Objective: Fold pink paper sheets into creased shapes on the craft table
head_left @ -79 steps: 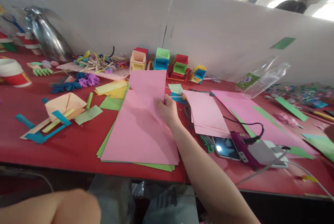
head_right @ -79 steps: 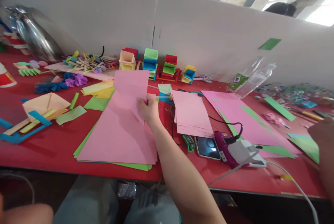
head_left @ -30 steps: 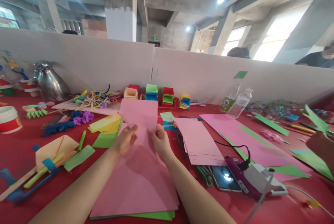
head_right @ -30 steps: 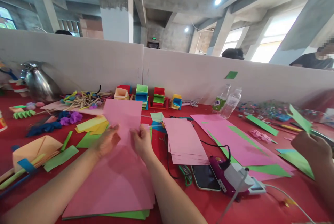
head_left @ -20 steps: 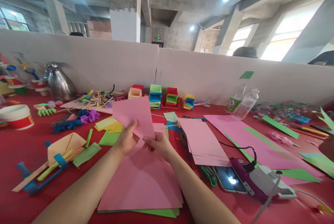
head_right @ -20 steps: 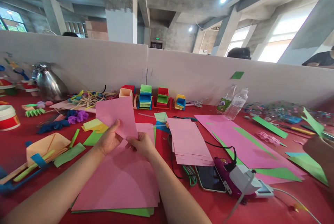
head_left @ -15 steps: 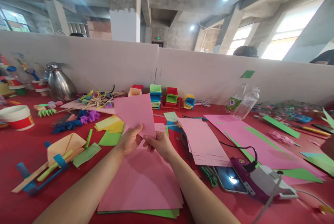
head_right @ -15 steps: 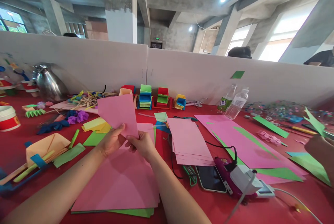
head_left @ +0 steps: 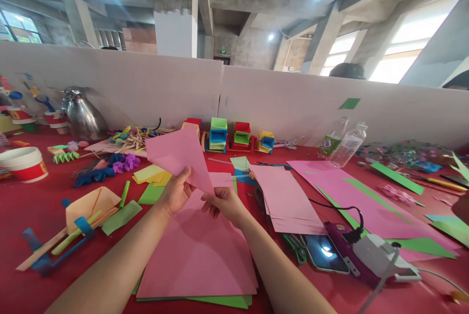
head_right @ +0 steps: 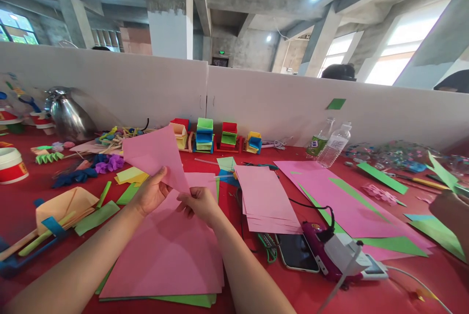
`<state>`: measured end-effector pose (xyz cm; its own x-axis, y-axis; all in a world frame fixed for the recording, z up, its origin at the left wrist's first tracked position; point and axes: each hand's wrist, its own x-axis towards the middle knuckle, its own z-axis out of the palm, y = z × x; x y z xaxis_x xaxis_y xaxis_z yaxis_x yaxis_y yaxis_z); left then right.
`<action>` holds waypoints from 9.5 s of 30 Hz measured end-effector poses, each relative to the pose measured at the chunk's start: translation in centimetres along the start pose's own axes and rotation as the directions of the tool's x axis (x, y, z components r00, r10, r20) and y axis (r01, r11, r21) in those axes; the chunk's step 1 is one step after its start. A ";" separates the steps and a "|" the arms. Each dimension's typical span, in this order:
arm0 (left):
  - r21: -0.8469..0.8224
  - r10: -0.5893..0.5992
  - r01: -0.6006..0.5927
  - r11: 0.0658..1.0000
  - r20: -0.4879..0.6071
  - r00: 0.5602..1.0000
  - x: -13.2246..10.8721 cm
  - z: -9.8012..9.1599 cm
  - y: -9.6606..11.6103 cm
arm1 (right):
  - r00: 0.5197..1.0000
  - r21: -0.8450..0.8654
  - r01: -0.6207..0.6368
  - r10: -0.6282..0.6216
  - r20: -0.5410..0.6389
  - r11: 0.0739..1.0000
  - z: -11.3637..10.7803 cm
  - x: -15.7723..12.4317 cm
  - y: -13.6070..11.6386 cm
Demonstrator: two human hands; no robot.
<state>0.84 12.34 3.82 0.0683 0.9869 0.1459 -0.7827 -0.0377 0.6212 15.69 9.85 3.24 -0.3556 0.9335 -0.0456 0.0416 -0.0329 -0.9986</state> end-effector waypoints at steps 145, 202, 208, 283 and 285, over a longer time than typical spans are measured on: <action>0.897 -0.304 -0.425 0.120 0.441 0.845 0.2 -3.1 6.2 | 0.906 -0.827 0.200 -0.421 -0.049 0.526 -3.8 -0.8 -2.2; 0.864 -0.331 0.282 0.418 -0.145 0.933 -0.5 -5.5 5.1 | 0.931 -0.714 -0.236 -0.059 -0.361 0.659 -3.8 -1.7 0.8; 0.715 -0.350 0.384 0.584 -0.205 0.914 -0.3 -5.2 5.7 | 0.933 -0.709 -0.237 -0.046 -0.356 0.664 -3.9 -1.7 0.8; 0.832 -0.294 -0.143 -0.536 -0.025 0.955 -2.5 -4.0 1.9 | 0.952 -0.637 -0.183 -0.026 -0.304 0.749 -4.1 -1.2 0.9; 0.846 -0.295 -0.133 -0.516 -0.030 0.955 -2.5 -4.0 2.1 | 0.952 -0.624 -0.186 -0.018 -0.306 0.759 -4.2 -1.2 0.9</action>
<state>-3.49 10.46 1.69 0.2776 0.9583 -0.0675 0.9184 -0.2441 0.3112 20.11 10.19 2.49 -0.0540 0.9984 -0.0169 0.6799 0.0243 -0.7329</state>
